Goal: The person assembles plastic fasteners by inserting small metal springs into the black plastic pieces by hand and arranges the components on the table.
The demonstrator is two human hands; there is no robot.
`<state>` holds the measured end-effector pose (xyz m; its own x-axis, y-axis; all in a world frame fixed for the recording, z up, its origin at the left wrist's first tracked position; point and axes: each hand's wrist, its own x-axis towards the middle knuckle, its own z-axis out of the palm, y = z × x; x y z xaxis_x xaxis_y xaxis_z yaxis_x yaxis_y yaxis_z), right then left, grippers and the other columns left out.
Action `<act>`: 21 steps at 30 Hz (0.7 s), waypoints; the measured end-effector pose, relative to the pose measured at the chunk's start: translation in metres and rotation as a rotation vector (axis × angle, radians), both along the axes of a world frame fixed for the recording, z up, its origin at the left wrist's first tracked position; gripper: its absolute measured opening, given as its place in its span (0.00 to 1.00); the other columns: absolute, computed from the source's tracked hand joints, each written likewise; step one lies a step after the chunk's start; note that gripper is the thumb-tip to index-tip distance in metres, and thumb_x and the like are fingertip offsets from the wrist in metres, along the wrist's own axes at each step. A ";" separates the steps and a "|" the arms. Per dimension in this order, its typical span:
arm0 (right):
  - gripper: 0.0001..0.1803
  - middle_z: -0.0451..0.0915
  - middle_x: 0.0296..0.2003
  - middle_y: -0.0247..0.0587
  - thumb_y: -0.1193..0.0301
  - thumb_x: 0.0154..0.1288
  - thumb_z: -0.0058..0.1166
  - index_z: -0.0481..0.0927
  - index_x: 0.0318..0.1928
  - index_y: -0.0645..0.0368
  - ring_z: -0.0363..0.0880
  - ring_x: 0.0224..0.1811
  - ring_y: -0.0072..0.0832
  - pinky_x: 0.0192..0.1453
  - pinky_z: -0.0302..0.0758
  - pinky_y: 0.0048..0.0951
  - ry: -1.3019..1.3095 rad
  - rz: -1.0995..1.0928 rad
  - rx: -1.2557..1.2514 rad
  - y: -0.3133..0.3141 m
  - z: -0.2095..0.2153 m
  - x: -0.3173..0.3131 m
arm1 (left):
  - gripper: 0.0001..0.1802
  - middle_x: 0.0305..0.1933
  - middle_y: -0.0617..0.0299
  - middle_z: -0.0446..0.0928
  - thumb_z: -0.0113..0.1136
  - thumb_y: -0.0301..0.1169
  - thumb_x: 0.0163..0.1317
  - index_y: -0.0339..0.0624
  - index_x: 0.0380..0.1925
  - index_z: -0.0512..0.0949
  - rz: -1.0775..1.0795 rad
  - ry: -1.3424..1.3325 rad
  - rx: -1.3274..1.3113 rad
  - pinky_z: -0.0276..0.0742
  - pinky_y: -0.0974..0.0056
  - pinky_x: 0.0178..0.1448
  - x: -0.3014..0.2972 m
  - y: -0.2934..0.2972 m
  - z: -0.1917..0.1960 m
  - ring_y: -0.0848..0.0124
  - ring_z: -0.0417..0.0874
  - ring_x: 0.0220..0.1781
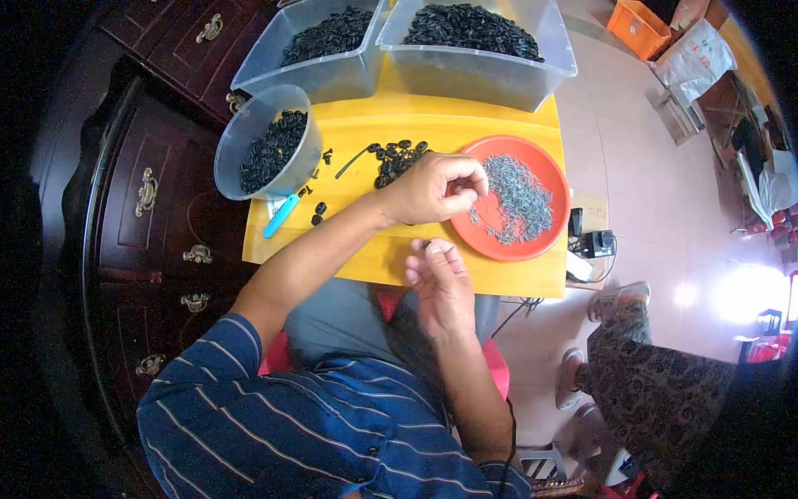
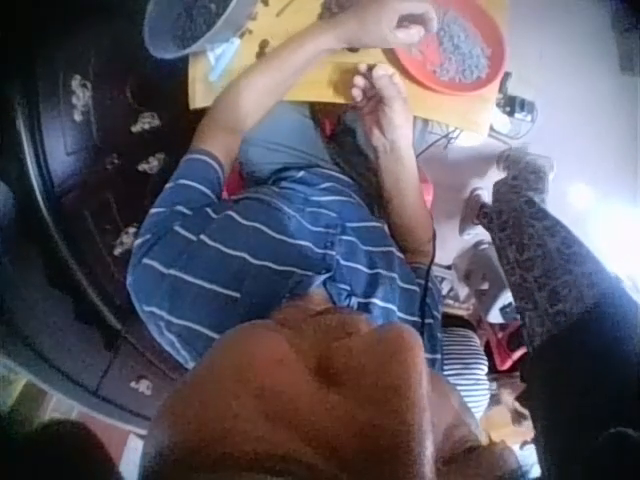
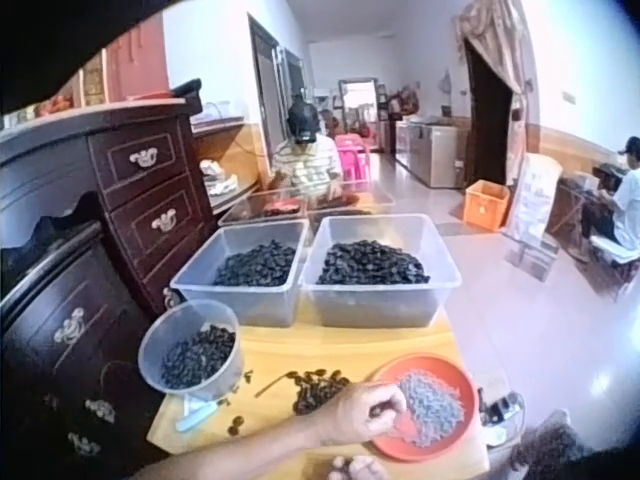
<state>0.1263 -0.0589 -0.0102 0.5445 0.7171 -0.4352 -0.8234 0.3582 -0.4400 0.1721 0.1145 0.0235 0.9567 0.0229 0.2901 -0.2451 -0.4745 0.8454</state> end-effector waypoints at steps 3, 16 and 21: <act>0.06 0.82 0.42 0.31 0.67 0.75 0.59 0.78 0.48 0.51 0.82 0.37 0.19 0.44 0.80 0.25 -0.002 -0.037 0.000 -0.003 -0.005 0.003 | 0.05 0.32 0.66 0.81 0.60 0.21 0.58 0.39 0.34 0.81 0.016 0.014 -0.099 0.75 0.69 0.35 -0.016 0.003 -0.002 0.79 0.78 0.30; 0.10 0.83 0.42 0.29 0.71 0.75 0.57 0.77 0.53 0.55 0.82 0.36 0.17 0.41 0.82 0.23 -0.061 -0.012 -0.043 0.003 0.005 0.000 | 0.06 0.29 0.63 0.78 0.61 0.20 0.56 0.38 0.34 0.79 0.164 -0.059 -0.145 0.77 0.68 0.35 -0.079 -0.014 -0.010 0.78 0.80 0.30; 0.11 0.83 0.43 0.33 0.72 0.74 0.58 0.77 0.54 0.56 0.82 0.38 0.21 0.44 0.80 0.25 -0.116 -0.014 -0.012 0.001 -0.003 -0.003 | 0.07 0.29 0.66 0.76 0.60 0.19 0.59 0.39 0.36 0.77 0.202 -0.057 -0.257 0.75 0.70 0.33 -0.084 -0.010 -0.009 0.81 0.76 0.28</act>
<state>0.1232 -0.0584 -0.0130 0.6013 0.7044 -0.3771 -0.7619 0.3635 -0.5360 0.0882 0.1048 0.0145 0.9077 0.2897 0.3037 -0.2187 -0.2912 0.9313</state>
